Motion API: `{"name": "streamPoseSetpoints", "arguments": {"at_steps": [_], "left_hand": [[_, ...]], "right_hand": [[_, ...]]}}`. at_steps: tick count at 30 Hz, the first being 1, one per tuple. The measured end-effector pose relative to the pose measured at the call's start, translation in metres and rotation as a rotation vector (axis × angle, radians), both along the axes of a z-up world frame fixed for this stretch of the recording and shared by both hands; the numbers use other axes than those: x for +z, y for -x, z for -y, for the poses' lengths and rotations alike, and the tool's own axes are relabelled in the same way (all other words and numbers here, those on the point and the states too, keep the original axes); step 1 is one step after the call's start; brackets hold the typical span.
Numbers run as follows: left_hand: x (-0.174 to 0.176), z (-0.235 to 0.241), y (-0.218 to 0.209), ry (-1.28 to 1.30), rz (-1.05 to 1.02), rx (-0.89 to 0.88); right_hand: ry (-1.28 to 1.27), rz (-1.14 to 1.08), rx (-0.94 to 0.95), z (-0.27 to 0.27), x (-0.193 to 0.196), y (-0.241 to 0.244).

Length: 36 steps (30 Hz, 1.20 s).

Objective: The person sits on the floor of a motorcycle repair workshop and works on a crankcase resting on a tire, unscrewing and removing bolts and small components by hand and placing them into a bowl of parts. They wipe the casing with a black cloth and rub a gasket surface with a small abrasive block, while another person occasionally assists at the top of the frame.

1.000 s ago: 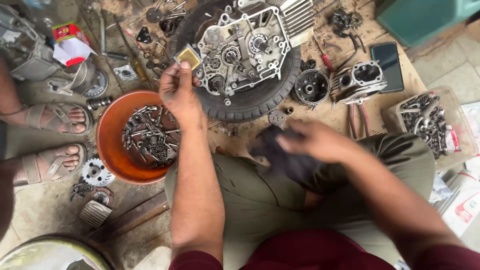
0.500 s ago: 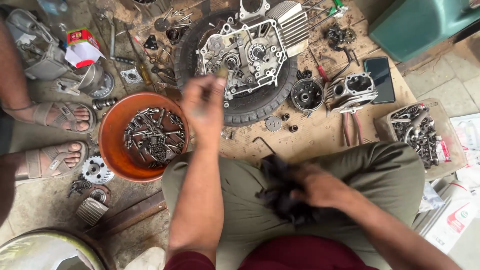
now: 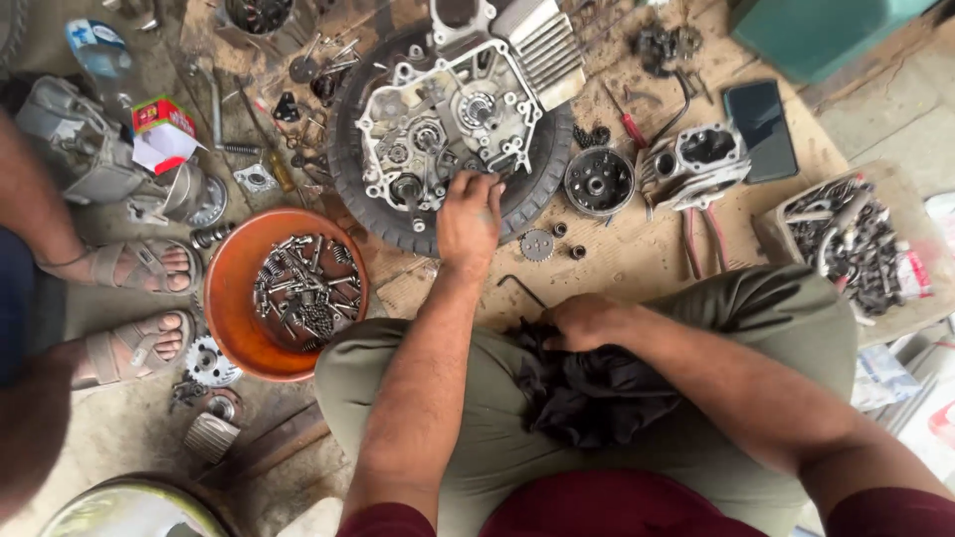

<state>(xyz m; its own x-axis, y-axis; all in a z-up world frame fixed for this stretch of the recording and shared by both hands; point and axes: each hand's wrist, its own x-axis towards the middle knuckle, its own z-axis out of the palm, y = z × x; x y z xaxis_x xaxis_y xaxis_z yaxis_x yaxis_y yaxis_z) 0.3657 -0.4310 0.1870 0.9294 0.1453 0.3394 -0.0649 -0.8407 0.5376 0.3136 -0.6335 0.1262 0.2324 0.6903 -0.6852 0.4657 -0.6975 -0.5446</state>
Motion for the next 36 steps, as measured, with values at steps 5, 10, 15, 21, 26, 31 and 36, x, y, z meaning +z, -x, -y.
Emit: {"name": "streamPoseSetpoints", "arguments": {"at_steps": [5, 10, 15, 21, 26, 31, 36], "left_hand": [[-0.013, 0.007, -0.006, -0.220, 0.012, -0.054], [-0.021, 0.005, -0.012, -0.369, 0.001, -0.072], [-0.024, 0.005, -0.015, -0.421, -0.028, -0.097], [-0.025, 0.007, -0.021, -0.475, 0.006, -0.124], [-0.034, 0.002, -0.028, -0.510, -0.087, -0.089], [-0.028, 0.002, -0.032, -0.535, -0.051, -0.098], [-0.032, 0.007, -0.026, -0.482, 0.008, -0.078]], "right_hand": [[-0.102, 0.029, 0.091, 0.001, -0.009, 0.000], [-0.112, 0.037, 0.117, 0.007, 0.003, -0.008], [-0.092, 0.065, 0.129, 0.011, 0.019, -0.010], [-0.096, 0.081, 0.154, 0.014, 0.026, -0.014], [-0.035, 0.077, 0.177, 0.016, 0.024, -0.015], [-0.052, 0.077, 0.166, 0.017, 0.023, -0.017], [-0.027, 0.072, 0.188, 0.015, 0.024, -0.017]]}}
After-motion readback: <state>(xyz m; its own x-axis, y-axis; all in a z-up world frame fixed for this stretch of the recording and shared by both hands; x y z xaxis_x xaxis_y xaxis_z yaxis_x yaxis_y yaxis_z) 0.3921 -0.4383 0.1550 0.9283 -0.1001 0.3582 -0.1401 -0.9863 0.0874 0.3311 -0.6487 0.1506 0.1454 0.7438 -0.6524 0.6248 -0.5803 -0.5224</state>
